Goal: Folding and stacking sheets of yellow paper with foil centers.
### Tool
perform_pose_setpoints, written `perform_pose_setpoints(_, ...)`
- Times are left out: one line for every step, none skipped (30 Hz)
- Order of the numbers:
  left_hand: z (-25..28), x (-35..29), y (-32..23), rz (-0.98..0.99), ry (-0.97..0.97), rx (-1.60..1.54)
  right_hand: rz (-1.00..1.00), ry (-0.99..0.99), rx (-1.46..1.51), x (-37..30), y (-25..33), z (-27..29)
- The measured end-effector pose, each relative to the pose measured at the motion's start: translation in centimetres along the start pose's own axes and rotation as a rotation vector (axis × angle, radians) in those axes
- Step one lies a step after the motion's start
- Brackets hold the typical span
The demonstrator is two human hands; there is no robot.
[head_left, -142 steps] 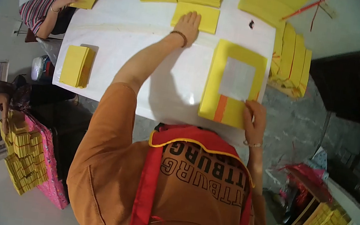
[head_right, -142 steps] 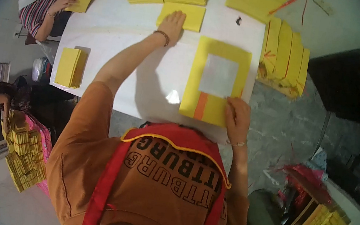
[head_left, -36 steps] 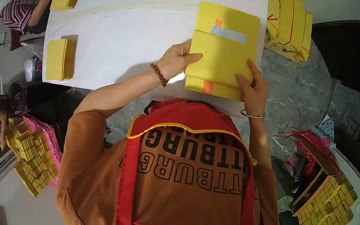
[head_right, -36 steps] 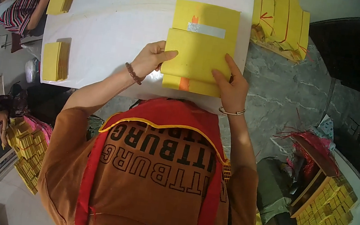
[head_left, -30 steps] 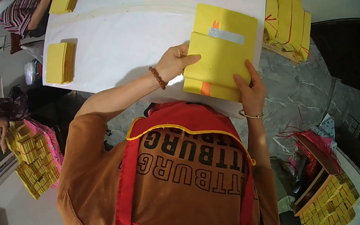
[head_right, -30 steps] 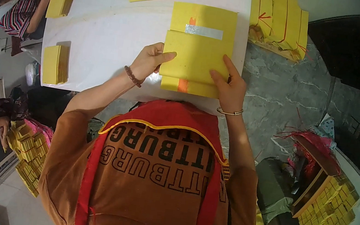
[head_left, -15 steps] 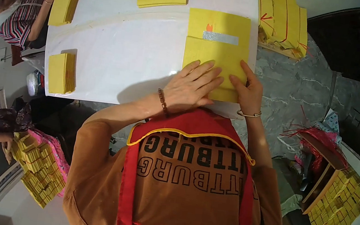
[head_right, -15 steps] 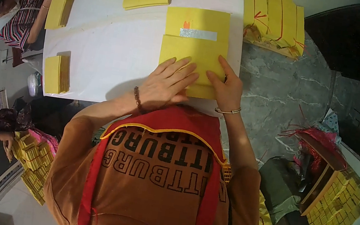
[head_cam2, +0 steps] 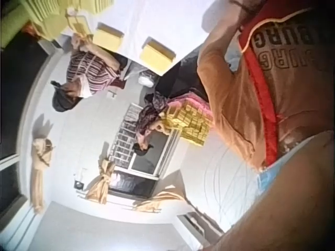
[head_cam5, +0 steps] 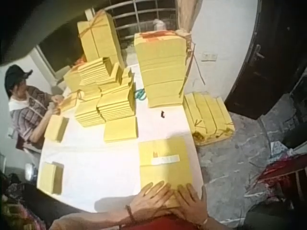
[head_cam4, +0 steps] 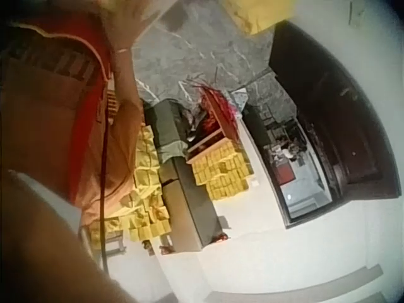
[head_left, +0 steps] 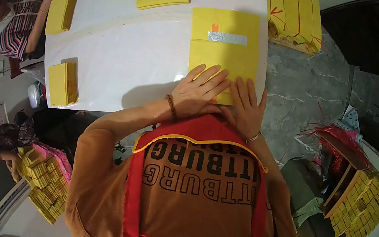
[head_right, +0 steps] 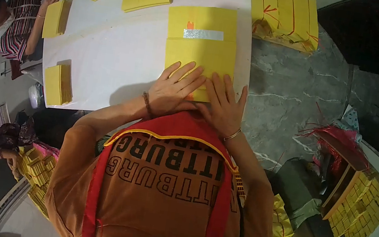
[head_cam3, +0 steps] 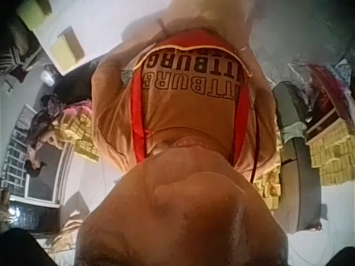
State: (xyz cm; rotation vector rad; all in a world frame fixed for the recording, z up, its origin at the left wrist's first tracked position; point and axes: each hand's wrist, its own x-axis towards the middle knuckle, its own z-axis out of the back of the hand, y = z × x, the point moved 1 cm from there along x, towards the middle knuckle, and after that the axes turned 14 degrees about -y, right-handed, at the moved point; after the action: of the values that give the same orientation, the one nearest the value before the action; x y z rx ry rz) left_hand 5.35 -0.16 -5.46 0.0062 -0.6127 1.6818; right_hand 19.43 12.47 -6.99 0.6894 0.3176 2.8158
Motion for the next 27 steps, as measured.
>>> perform_pose_setpoints(0.1,0.1,-0.1,-0.005,0.001,-0.004,-0.005,0.000,-0.004,-0.4,-0.3,-0.2)
perform_pose_setpoints(0.2,0.1,-0.1,0.016,0.006,-0.012,-0.020,0.015,0.026,-0.3,-0.5,-0.2)
perform_pose_setpoints(0.3,0.1,-0.1,0.036,0.011,-0.019,-0.034,0.029,0.055,-0.3,-0.5,-0.2)
perform_pose_setpoints(0.2,0.0,0.1,0.033,0.009,-0.019,-0.033,0.026,0.053,-0.3,-0.5,-0.2)
perform_pose_setpoints(0.0,-0.3,0.5,0.018,-0.024,-0.019,-0.045,0.036,0.085,-0.1,-0.4,-0.2)
perform_pose_setpoints(0.0,-0.5,0.7,0.003,-0.058,-0.016,-0.054,0.044,0.118,0.0,-0.3,-0.2)
perform_pose_setpoints(-0.2,-0.6,0.7,0.007,-0.066,-0.006,-0.042,0.039,0.122,0.0,-0.3,0.1)
perform_pose_setpoints(-0.4,-0.5,0.6,0.043,-0.092,-0.040,-0.053,0.071,0.103,-0.1,-0.3,0.1)
perform_pose_setpoints(-0.6,-0.3,0.7,0.079,-0.121,-0.073,-0.061,0.101,0.084,-0.1,-0.5,0.2)
perform_pose_setpoints(-0.6,-0.1,0.8,0.091,-0.138,-0.049,-0.032,0.092,0.096,-0.1,-0.7,0.2)
perform_pose_setpoints(-0.6,0.3,0.7,0.020,-0.119,0.011,-0.261,0.056,0.368,-0.3,-1.3,0.5)
perform_pose_setpoints(-0.3,0.6,0.4,-0.045,-0.094,0.072,-0.491,0.030,0.646,-0.2,-1.8,0.5)
perform_pose_setpoints(0.0,1.0,0.1,-0.073,-0.112,0.115,-0.471,0.032,0.657,0.3,-2.4,0.5)
perform_pose_setpoints(-0.3,1.2,-0.3,-0.058,-0.119,0.136,-0.618,-0.058,0.807,0.9,-3.1,0.6)
perform_pose_setpoints(-0.7,1.5,-0.6,-0.066,-0.122,0.251,-0.770,-0.147,0.949,1.5,-3.6,0.7)
perform_pose_setpoints(-1.1,1.8,-0.8,-0.074,-0.122,0.366,-0.753,-0.138,0.958,2.0,-3.7,0.7)
perform_pose_setpoints(-0.4,3.1,-0.8,-0.030,-0.010,0.372,-0.748,-0.182,0.897,2.5,-4.0,0.8)
perform_pose_setpoints(0.2,3.5,-0.3,-0.027,-0.016,0.382,-0.745,-0.226,0.837,3.0,-4.2,0.8)
perform_pose_setpoints(0.8,3.7,0.5,0.044,-0.034,0.214,-0.735,-0.228,0.843,3.3,-3.9,0.6)
perform_pose_setpoints(1.6,4.1,1.3,0.111,-0.054,0.044,-0.785,-0.279,0.927,3.4,-3.5,0.5)
perform_pose_setpoints(3.6,4.5,2.3,0.072,-0.178,-0.015,-0.842,-0.337,1.006,3.3,-3.3,0.4)
perform_pose_setpoints(5.9,4.9,3.4,0.031,-0.299,-0.077,-0.841,-0.346,1.006,3.1,-3.5,0.2)
perform_pose_setpoints(8.0,5.2,4.5,0.091,-0.345,-0.022,-0.816,-0.282,0.937,2.6,-3.7,-0.2)
perform_pose_setpoints(9.5,5.3,5.8,0.152,-0.390,0.034,-0.791,-0.217,0.870,2.3,-3.7,-0.4)
perform_pose_setpoints(10.2,5.4,7.6,0.139,-0.464,0.142,-0.793,-0.224,0.870,2.2,-3.7,-0.3)
perform_pose_setpoints(10.8,5.5,9.7,0.131,-0.541,0.253,-0.784,-0.163,0.845,2.4,-3.4,-0.2)
perform_pose_setpoints(10.3,5.4,12.6,0.145,-0.507,0.353,-0.772,-0.101,0.821,2.5,-3.2,-0.1)
